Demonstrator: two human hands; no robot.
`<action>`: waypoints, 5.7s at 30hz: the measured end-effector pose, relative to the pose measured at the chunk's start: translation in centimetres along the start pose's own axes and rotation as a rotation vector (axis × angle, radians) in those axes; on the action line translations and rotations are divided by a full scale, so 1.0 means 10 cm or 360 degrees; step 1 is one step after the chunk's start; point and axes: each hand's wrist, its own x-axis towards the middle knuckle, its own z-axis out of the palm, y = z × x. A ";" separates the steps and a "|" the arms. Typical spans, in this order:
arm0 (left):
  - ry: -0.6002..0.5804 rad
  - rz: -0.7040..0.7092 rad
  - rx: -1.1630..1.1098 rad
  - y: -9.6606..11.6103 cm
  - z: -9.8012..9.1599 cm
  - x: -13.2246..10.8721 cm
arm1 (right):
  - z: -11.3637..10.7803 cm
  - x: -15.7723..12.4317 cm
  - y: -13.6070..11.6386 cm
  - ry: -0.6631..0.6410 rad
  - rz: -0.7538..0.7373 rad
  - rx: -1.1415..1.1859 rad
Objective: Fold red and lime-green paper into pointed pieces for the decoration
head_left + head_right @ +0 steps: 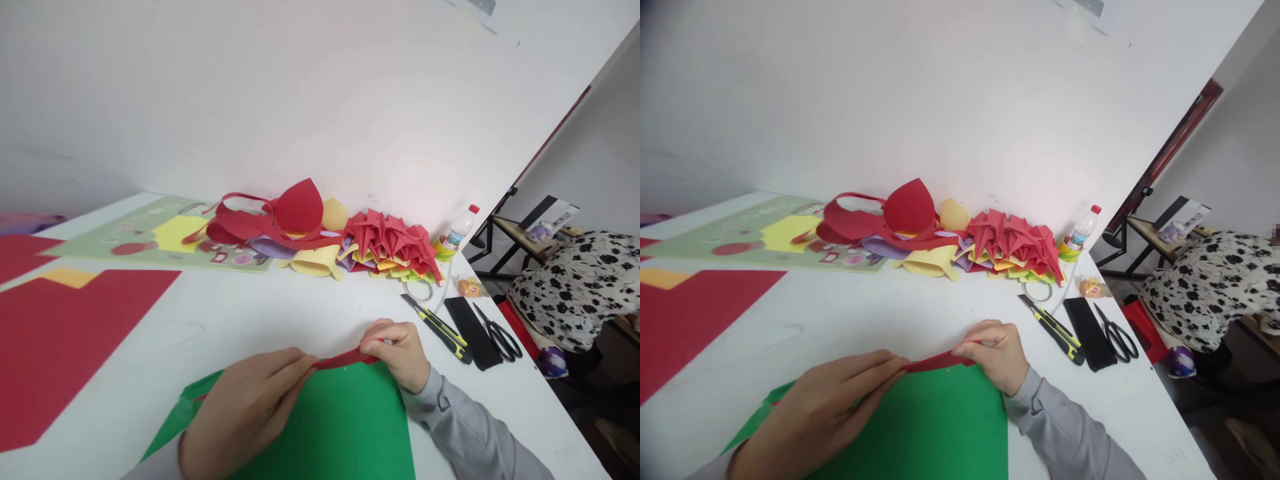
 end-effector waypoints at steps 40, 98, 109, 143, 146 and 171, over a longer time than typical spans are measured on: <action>-0.0292 0.0092 0.0196 0.12 0.08 -0.10 | 0.18 -0.23 -0.23 -0.0281 -0.0867 -0.1469; 0.0096 0.0239 0.0104 0.13 0.01 -0.01 | 0.21 -0.18 -0.09 -0.0047 -0.0711 -0.0721; 0.0078 0.0072 -0.0017 0.08 0.03 -0.03 | 0.17 -0.14 -0.05 0.0034 -0.0384 -0.0492; 0.0052 0.0020 0.0003 -0.02 -0.02 0.00 | 0.01 -0.10 -0.02 -0.0235 -0.0064 -0.0139; 0.0020 0.0019 0.0045 0.01 0.02 -0.02 | 0.01 -0.10 -0.04 -0.0218 -0.0259 -0.0481; -0.0010 -0.0004 0.0181 0.03 0.03 0.00 | 0.17 -0.22 -0.18 -0.0136 -0.0978 -0.1659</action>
